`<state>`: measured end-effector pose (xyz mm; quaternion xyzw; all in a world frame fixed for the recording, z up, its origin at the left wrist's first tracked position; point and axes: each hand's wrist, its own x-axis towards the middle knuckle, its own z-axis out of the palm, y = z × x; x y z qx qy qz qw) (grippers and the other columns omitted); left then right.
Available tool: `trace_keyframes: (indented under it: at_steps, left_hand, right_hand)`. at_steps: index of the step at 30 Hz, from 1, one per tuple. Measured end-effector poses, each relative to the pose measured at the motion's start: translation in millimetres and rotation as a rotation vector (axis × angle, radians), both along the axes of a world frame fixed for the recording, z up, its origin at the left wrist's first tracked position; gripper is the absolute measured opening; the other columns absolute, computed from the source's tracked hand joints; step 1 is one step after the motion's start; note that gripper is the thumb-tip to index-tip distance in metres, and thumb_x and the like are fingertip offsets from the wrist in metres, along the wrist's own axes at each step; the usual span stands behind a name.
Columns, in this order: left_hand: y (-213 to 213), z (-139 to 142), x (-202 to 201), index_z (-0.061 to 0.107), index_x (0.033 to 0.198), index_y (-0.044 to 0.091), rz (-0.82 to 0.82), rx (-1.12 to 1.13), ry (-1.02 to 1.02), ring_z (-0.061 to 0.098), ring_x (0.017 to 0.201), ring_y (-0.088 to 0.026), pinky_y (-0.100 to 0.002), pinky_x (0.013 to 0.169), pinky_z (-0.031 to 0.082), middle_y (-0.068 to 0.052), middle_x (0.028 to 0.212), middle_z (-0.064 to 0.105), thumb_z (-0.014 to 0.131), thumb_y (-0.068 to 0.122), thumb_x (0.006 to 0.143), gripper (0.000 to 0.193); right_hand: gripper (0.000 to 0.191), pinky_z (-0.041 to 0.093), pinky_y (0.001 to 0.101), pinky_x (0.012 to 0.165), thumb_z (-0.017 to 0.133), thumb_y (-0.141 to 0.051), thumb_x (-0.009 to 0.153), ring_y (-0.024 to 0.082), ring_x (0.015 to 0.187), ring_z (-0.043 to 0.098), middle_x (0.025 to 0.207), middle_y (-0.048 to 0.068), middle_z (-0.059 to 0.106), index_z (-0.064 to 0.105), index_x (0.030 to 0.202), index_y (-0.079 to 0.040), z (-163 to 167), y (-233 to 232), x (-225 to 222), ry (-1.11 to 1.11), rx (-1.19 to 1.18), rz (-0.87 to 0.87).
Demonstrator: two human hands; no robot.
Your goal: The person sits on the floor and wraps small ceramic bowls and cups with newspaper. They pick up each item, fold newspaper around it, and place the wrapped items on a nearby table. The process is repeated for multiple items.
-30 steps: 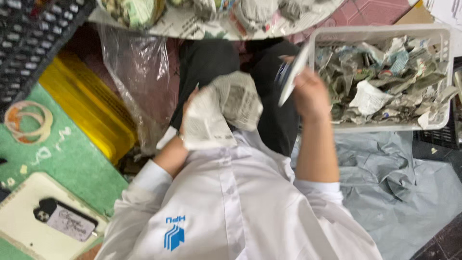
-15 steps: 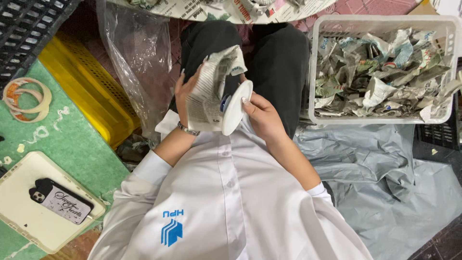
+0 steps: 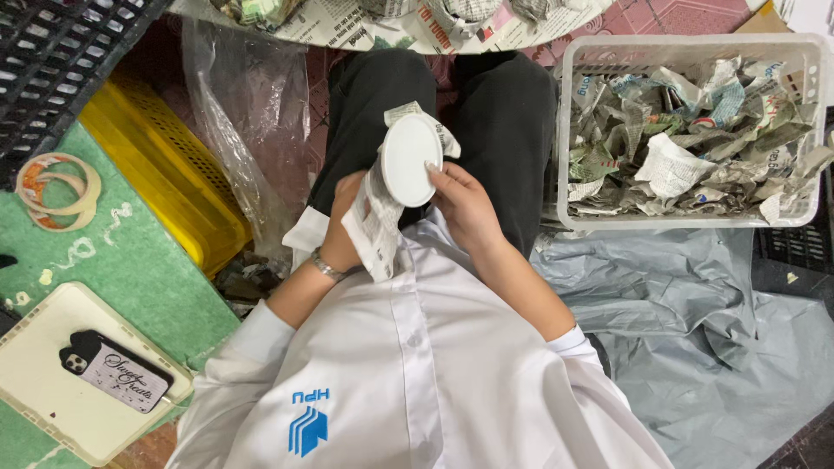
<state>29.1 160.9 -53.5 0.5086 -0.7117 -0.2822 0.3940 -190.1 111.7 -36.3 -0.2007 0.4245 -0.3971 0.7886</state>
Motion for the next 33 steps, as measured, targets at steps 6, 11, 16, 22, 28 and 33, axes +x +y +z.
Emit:
trace_keyframes:
  at_steps: [6, 11, 16, 22, 28, 33]
  left_hand:
    - [35, 0, 21, 0.054, 0.137, 0.008, -0.028, 0.7, 1.166, 0.064, 0.119, -0.013, -0.029, 0.1, 0.052, -0.003, 0.13, 0.067, 0.04, 0.049, 0.1, 0.057]
    - [25, 8, 18, 0.06, 0.137, -0.005, 0.298, 0.863, 0.617, 0.06, 0.086, -0.025, -0.043, 0.072, 0.047, -0.016, 0.11, 0.069, 0.065, 0.018, 0.101, 0.044]
    - [3, -3, 45, 0.067, 0.123, -0.005, 0.437, 0.759, 0.872, 0.067, 0.097, -0.013, -0.03, 0.088, 0.053, -0.007, 0.111, 0.073, 0.064, 0.022, 0.106, 0.032]
    - [-6, 3, 67, 0.05, 0.137, 0.001, 0.527, 0.57, 0.31, 0.068, 0.107, -0.018, -0.032, 0.094, 0.052, -0.007, 0.118, 0.073, 0.065, 0.024, 0.101, 0.045]
    - [2, 46, 42, 0.04, 0.155, 0.018, 0.353, -0.166, -0.425, 0.042, 0.147, -0.039, -0.058, 0.125, 0.031, -0.017, 0.156, 0.044, 0.082, 0.042, 0.095, 0.077]
    - [-31, 41, 1, 0.041, 0.152, 0.015, -0.103, -0.022, -0.483, 0.029, 0.144, -0.05, -0.068, 0.113, 0.022, -0.022, 0.157, 0.032, 0.09, 0.062, 0.059, 0.115]
  right_hand:
    - [0.014, 0.049, 0.0308, 0.091, 0.064, -0.018, 0.102, 0.011, 0.094, 0.064, 0.098, 0.002, 0.072, 0.068, 0.104, -0.005, -6, -1, 0, 0.084, -0.006, -0.13]
    - [0.017, 0.05, 0.0278, 0.086, 0.064, -0.018, 0.105, 0.008, 0.089, 0.062, 0.092, 0.001, 0.07, 0.069, 0.098, -0.004, -10, 1, 2, 0.214, -0.223, -0.115]
    - [0.019, 0.048, 0.0234, 0.079, 0.065, -0.02, 0.102, 0.005, 0.083, 0.059, 0.089, -0.002, 0.07, 0.071, 0.099, -0.002, -11, -8, -15, 0.381, -0.196, -0.102]
    - [0.021, 0.044, 0.0243, 0.072, 0.07, -0.02, 0.1, 0.005, 0.078, 0.054, 0.082, -0.002, 0.064, 0.072, 0.093, 0.0, -9, -13, -24, 0.662, -0.212, 0.023]
    - [0.02, 0.049, 0.0268, 0.071, 0.071, -0.019, 0.094, 0.009, 0.078, 0.061, 0.085, 0.001, 0.068, 0.074, 0.096, 0.001, -15, -11, -19, 0.903, -0.392, 0.142]
    - [0.023, 0.051, 0.0289, 0.075, 0.071, -0.022, 0.098, 0.013, 0.085, 0.064, 0.092, 0.006, 0.067, 0.075, 0.1, 0.001, -34, -9, -8, 0.875, -0.588, 0.325]
